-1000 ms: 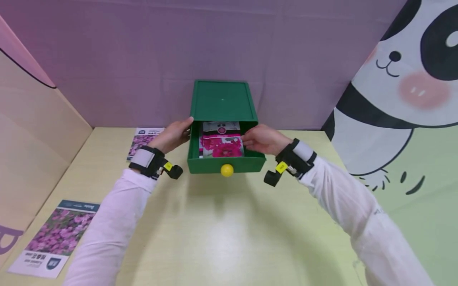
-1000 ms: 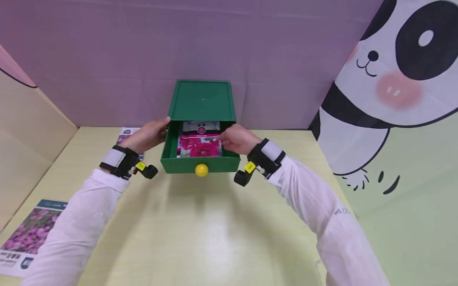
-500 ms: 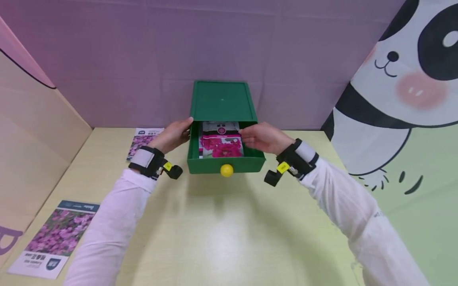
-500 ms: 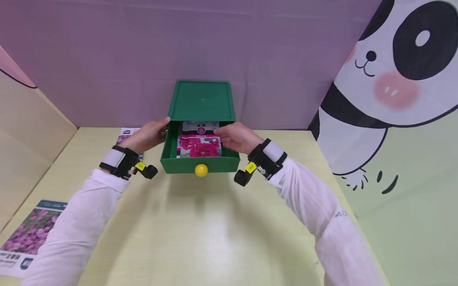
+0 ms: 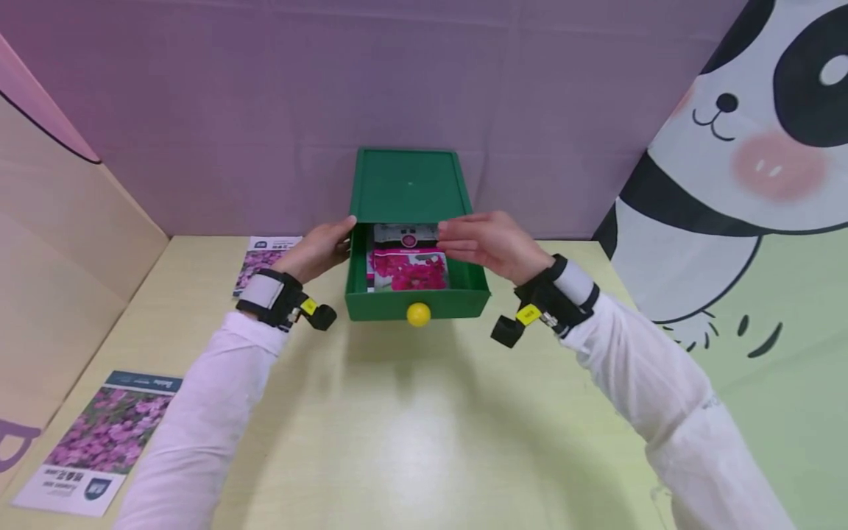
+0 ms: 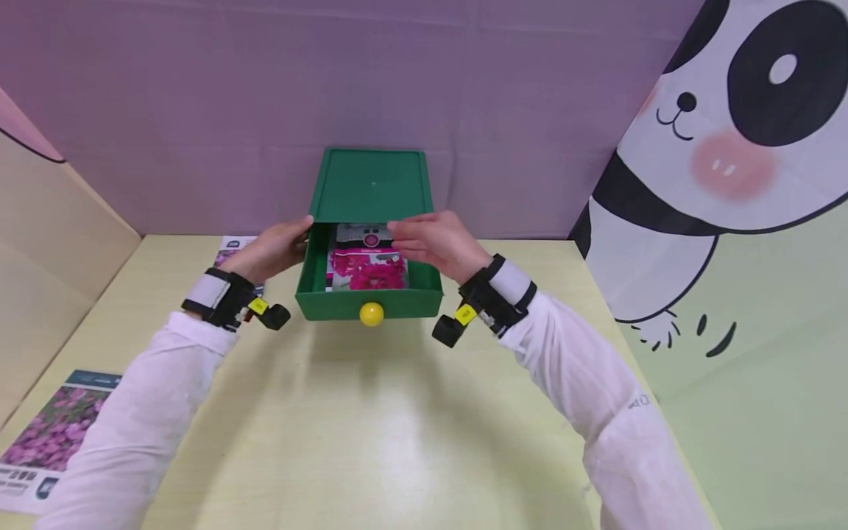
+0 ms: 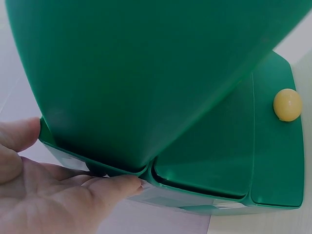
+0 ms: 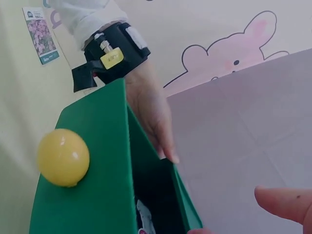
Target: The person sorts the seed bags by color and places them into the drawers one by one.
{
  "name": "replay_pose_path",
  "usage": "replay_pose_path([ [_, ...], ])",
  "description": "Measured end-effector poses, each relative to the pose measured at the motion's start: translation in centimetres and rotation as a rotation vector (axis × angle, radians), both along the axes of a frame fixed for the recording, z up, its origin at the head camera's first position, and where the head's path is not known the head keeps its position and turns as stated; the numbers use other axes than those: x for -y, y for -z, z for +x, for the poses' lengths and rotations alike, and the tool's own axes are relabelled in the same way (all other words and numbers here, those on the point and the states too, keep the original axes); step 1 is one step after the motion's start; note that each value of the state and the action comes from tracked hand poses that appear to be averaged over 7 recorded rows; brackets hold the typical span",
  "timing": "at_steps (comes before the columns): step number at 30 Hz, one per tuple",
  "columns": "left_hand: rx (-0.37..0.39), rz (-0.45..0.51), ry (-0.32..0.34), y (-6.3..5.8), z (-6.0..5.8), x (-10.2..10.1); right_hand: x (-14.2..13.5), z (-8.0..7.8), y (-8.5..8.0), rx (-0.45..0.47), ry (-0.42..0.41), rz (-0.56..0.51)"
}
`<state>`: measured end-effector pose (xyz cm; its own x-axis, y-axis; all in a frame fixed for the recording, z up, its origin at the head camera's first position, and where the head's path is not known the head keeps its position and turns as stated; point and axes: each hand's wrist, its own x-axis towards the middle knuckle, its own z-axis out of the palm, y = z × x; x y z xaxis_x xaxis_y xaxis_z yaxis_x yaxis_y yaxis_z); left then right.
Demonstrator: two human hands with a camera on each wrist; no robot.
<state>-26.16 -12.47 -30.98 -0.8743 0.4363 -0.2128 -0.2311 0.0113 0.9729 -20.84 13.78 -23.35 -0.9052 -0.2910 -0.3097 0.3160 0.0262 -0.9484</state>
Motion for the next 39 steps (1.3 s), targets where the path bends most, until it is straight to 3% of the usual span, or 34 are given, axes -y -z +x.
replay_pose_path([
  [8,0.026,-0.006,-0.011,-0.1,-0.1,0.0,0.0,1.0,-0.8,-0.036,0.037,-0.04],
  [19,0.023,0.001,-0.009,-0.2,0.0,-0.1,-0.9,2.9,-1.2,-0.077,-0.077,0.025],
  [39,0.009,-0.017,0.002,-0.1,0.0,-0.1,-1.6,5.8,0.9,0.011,-0.187,0.068],
])
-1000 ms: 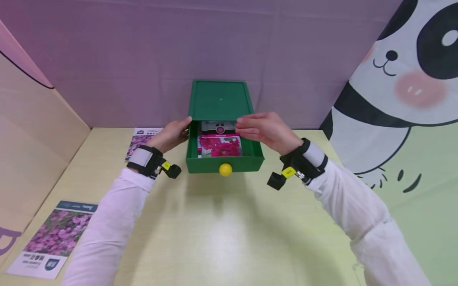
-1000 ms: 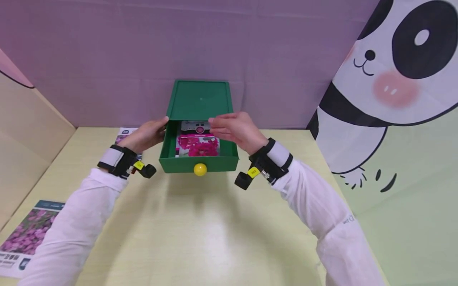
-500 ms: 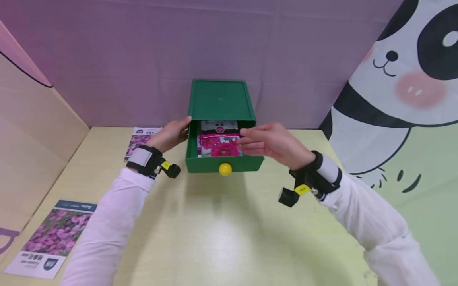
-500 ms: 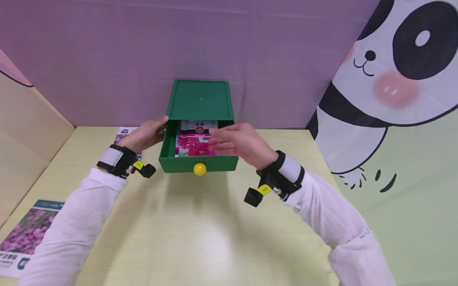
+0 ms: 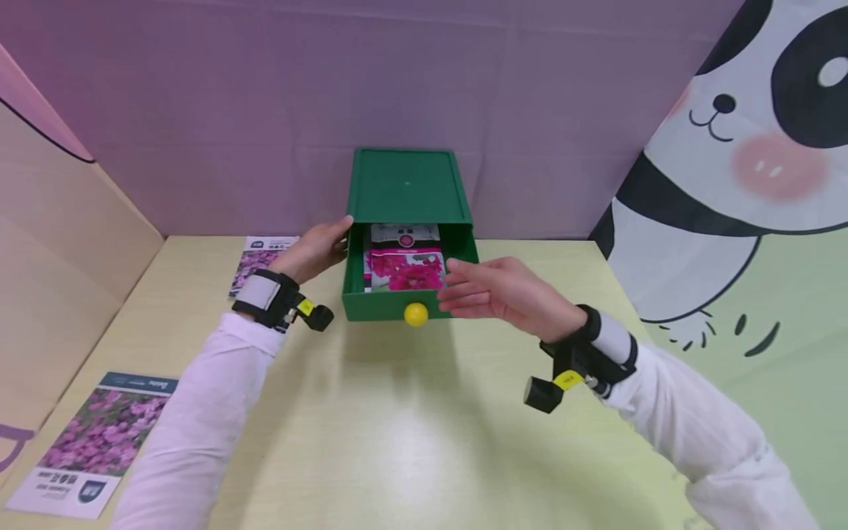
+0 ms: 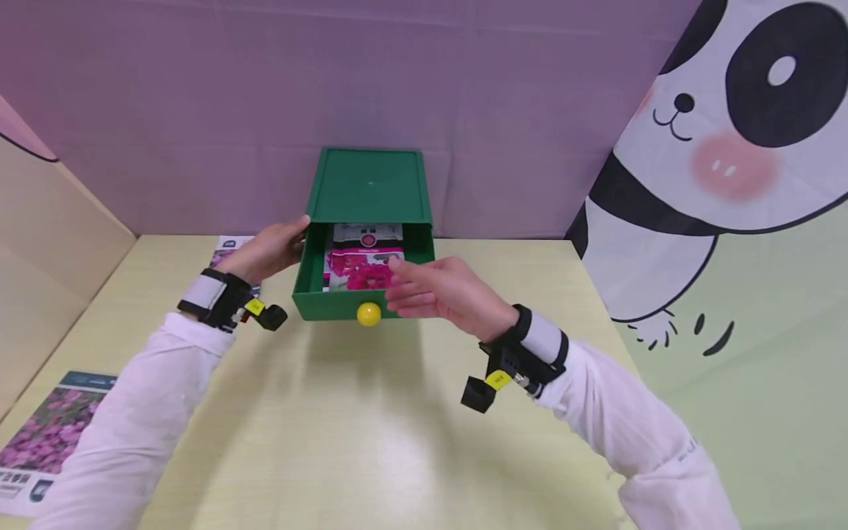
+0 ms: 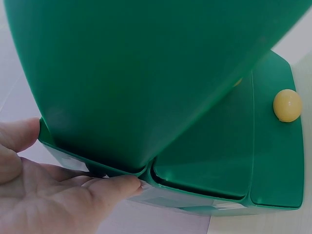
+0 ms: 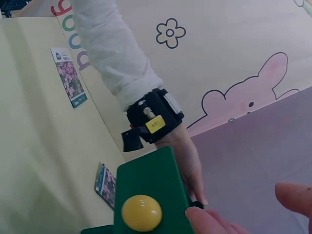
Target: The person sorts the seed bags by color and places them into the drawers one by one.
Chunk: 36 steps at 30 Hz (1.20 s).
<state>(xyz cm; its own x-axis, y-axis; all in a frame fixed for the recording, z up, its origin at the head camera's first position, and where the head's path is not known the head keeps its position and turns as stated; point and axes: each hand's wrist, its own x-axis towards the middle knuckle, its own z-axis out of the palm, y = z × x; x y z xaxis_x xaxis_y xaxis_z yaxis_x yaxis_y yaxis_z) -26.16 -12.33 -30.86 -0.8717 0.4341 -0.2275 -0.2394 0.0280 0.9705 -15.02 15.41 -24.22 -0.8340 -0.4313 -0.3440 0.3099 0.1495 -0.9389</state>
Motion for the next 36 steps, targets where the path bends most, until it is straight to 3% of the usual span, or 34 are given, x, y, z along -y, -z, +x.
replay_pose_path([
  [21,0.013,0.009,-0.014,0.1,0.1,0.3,0.4,0.6,5.4,0.206,-0.022,-0.095],
  [36,0.021,0.016,-0.01,0.1,0.2,0.1,1.8,0.3,8.2,0.314,0.108,-0.258],
])
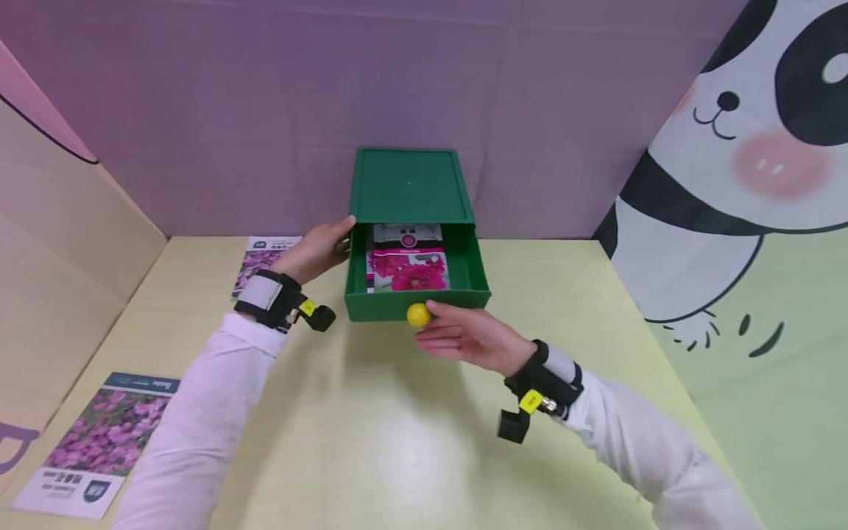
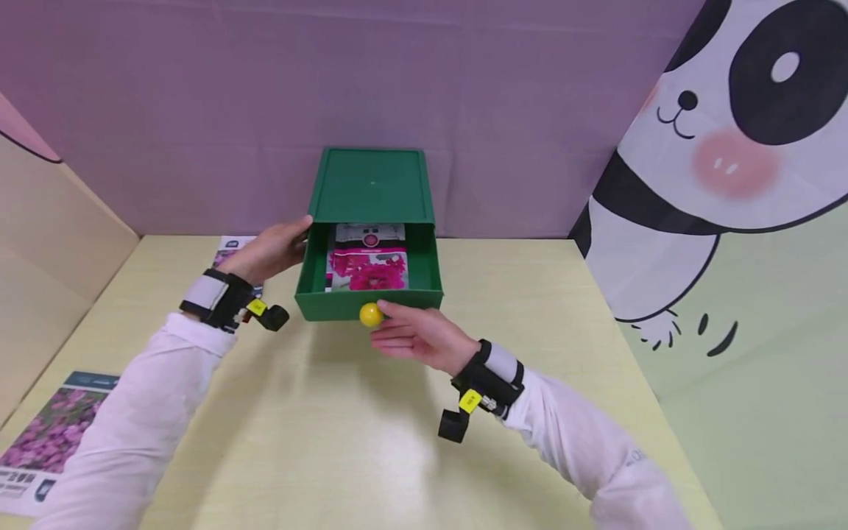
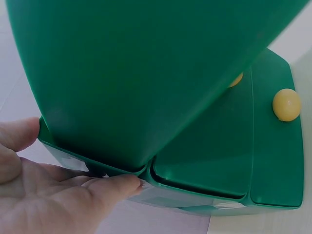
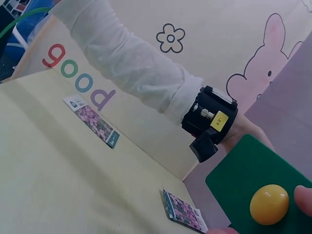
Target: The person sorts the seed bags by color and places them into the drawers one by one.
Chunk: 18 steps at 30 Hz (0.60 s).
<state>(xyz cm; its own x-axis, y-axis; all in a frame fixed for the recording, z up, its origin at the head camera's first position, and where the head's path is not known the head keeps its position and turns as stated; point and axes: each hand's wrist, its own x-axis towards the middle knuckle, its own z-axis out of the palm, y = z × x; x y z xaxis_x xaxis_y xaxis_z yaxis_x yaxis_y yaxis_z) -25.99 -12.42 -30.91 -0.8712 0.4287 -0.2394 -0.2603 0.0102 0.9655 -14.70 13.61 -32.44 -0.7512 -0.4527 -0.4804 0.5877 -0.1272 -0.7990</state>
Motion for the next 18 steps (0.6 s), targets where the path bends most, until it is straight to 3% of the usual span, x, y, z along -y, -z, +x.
replay_pose_path([
  [7,0.003,0.011,-0.007,0.02,-0.02,-0.08,0.65,-0.14,0.42,0.085,0.034,-0.019],
  [18,-0.003,0.004,-0.008,0.09,-0.05,-0.04,0.96,-0.13,0.11,0.18,0.081,-0.21],
])
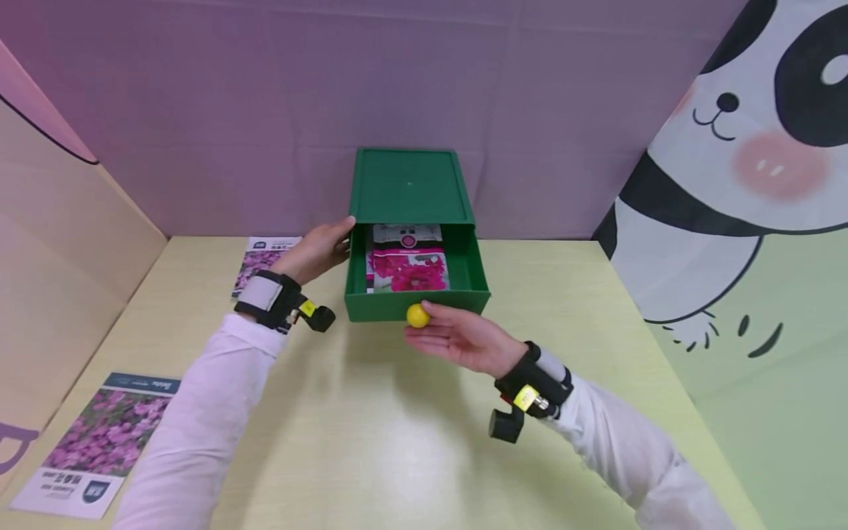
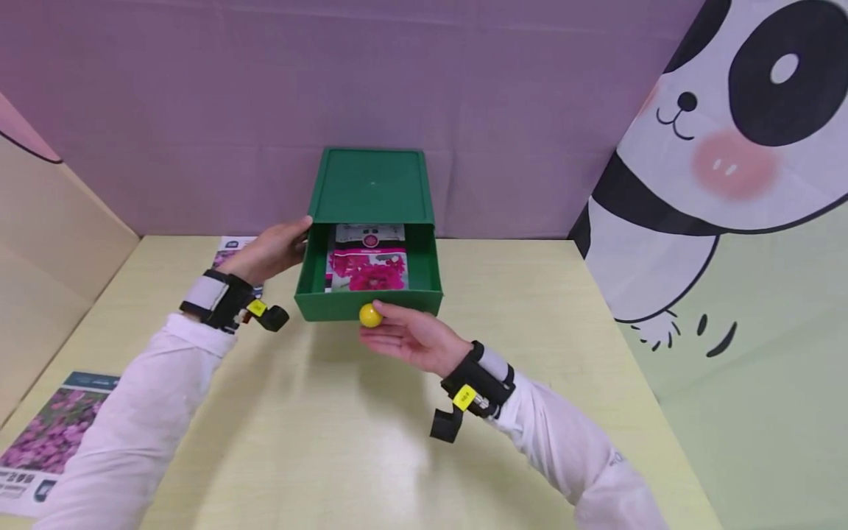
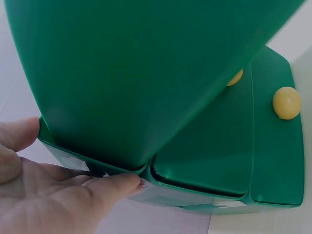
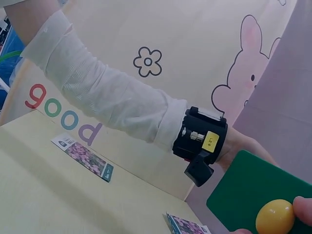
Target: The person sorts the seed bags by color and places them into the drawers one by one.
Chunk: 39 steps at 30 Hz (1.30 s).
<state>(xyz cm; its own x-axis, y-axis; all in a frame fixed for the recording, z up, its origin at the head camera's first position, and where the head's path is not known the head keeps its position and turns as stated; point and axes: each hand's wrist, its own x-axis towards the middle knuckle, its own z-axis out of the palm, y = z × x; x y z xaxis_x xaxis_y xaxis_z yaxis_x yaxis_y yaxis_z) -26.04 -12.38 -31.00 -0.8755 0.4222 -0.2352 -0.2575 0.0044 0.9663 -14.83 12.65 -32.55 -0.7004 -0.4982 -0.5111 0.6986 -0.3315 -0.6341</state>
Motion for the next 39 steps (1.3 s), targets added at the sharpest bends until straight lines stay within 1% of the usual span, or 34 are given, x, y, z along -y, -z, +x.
replay_pose_path([
  [3,-0.005,-0.001,0.003,0.0,0.0,0.0,0.0,0.1,-0.2,0.02,0.011,-0.026],
  [8,-0.014,-0.003,0.006,0.0,0.0,0.0,0.0,0.1,-0.5,0.034,0.017,-0.03],
  [18,0.006,-0.001,-0.017,0.2,0.0,-0.1,-0.1,-0.1,-0.8,0.043,0.019,-0.036],
  [24,-0.019,0.014,0.006,0.4,0.0,0.0,-0.1,-0.3,-0.9,0.032,0.007,-0.021],
  [31,-0.034,0.06,-0.001,0.7,0.9,-0.2,-0.1,-0.3,-0.9,0.012,0.004,-0.014],
  [36,-0.035,0.058,-0.008,0.8,1.4,-0.2,-0.2,-0.5,-0.9,0.005,0.011,-0.005],
  [39,-0.033,0.053,-0.008,0.8,1.4,-0.2,-0.2,-0.8,-1.0,0.014,0.022,-0.012],
])
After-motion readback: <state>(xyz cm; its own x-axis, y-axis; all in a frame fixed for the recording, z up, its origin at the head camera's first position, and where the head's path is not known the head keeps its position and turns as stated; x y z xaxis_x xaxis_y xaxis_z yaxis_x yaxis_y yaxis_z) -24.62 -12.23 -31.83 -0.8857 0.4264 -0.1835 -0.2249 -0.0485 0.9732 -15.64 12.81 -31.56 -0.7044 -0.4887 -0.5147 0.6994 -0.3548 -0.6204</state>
